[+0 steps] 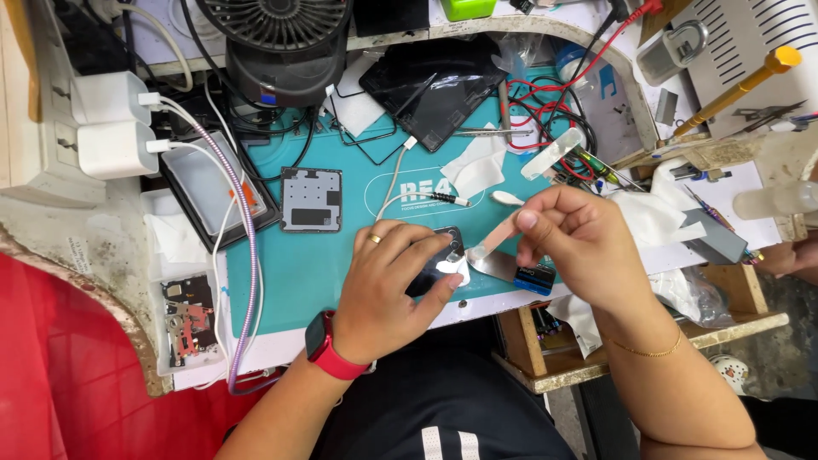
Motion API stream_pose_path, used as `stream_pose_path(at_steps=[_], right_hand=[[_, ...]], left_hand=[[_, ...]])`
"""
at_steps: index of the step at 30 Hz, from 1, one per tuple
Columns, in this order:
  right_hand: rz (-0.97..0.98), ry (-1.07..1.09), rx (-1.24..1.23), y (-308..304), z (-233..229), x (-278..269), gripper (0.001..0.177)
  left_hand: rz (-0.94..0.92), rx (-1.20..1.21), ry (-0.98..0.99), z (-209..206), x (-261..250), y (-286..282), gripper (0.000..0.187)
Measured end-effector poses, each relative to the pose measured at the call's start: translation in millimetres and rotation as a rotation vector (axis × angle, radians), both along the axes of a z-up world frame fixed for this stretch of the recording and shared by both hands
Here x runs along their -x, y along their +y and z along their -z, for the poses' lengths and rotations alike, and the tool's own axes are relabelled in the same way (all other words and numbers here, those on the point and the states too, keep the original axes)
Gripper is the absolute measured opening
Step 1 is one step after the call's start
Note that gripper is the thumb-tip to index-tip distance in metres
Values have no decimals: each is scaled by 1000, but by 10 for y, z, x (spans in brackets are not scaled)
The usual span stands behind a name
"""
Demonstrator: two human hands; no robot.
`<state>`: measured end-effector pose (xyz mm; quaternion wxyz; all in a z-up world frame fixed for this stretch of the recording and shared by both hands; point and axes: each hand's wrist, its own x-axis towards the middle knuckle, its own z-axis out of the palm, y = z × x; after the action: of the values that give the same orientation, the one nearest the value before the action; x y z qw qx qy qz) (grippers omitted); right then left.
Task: The person disassembles a smartphone on a cluttered workbench, using a metal prying tool to separate the back cover and remove internal components. They then use tweezers to manipulate small parts inside the device.
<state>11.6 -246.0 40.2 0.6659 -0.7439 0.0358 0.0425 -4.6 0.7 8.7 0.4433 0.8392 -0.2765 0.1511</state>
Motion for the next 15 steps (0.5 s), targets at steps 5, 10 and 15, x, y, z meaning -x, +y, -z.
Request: stream_pose_path(at_steps=[5, 10, 15], right_hand=[[-177, -52, 85, 175, -177, 184, 11], [-235, -92, 203, 63, -451, 279, 13], [-116, -193, 477, -475, -652, 560, 22]], left_hand=[[143, 156, 249, -422, 54, -125, 21], [193, 186, 369, -468, 158, -229, 20], [155, 290, 475, -557, 324, -37, 33]])
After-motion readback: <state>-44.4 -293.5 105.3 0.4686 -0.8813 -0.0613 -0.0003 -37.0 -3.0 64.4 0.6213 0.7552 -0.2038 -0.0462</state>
